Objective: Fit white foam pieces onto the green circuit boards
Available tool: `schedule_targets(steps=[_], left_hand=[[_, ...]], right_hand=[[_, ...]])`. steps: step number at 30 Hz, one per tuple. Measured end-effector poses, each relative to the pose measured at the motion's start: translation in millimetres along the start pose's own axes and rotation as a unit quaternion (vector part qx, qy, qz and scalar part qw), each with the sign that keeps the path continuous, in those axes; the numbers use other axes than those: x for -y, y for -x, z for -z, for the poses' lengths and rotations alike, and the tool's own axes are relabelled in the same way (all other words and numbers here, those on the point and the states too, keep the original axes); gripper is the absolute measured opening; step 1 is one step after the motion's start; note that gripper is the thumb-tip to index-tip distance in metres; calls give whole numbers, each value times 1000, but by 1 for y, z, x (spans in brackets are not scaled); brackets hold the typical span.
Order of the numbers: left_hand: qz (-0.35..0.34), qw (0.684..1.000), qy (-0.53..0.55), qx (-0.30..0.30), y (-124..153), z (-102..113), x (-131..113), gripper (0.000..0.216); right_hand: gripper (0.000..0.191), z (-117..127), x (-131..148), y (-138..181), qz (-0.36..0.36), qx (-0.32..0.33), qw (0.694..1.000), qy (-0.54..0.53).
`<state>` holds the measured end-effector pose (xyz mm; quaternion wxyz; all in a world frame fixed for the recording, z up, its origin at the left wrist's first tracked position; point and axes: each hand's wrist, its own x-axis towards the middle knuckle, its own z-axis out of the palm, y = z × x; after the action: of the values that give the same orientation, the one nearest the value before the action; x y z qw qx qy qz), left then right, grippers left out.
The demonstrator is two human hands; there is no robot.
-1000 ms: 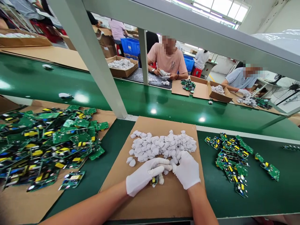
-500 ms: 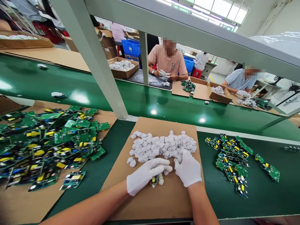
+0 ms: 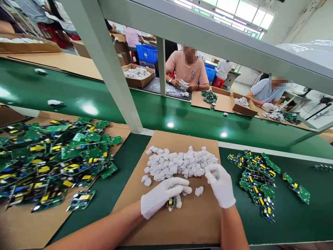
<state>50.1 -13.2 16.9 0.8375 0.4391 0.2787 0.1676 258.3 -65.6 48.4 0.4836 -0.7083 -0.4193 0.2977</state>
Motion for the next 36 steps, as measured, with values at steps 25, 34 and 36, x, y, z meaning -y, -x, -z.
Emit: schedule_targets(steps=[25,34,36], left_hand=[[-41,943,324,59,27,5,-45,26],[-62,980,188,-16,19,15,-39,40],[-71,985,157,-12,17,15,-38,48]], right_hand=[[52,-16,14,10,-2,55,983,-174],[40,-55,30,3,86,46,993,-67],[36,-57,24,3,76,44,992,-87]])
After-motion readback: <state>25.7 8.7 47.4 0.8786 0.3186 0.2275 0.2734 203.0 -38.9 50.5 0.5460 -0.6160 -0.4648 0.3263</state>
